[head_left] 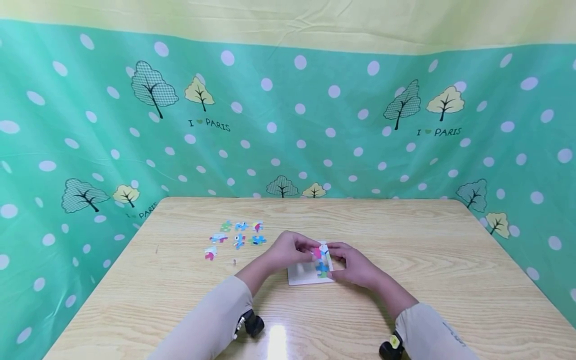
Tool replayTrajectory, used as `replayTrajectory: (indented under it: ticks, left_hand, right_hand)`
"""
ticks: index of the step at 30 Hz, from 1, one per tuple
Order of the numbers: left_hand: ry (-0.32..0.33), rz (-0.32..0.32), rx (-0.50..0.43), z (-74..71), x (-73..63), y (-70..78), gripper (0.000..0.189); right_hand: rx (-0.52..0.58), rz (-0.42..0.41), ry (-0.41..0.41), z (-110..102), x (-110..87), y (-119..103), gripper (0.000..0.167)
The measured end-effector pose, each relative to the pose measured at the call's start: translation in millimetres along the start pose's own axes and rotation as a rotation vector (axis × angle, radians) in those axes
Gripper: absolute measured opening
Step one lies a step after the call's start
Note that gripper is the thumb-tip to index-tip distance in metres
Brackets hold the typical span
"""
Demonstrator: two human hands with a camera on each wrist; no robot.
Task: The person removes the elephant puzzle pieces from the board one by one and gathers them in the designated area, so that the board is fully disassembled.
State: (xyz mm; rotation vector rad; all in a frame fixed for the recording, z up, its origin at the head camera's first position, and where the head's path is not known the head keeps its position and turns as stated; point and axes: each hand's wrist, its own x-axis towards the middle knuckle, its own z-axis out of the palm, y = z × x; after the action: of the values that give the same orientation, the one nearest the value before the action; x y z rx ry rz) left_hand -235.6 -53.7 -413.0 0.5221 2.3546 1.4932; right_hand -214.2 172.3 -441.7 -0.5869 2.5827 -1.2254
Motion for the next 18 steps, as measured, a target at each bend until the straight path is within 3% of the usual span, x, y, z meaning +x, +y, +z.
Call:
replayTrajectory:
  ticks: [18]
  left_hand:
    - [0.007, 0.058, -0.029, -24.0, -21.7, 0.5, 0.031]
  right_hand:
    - [0.005, 0.064, 0.011, 0.8, -0.6, -2.3, 0.059]
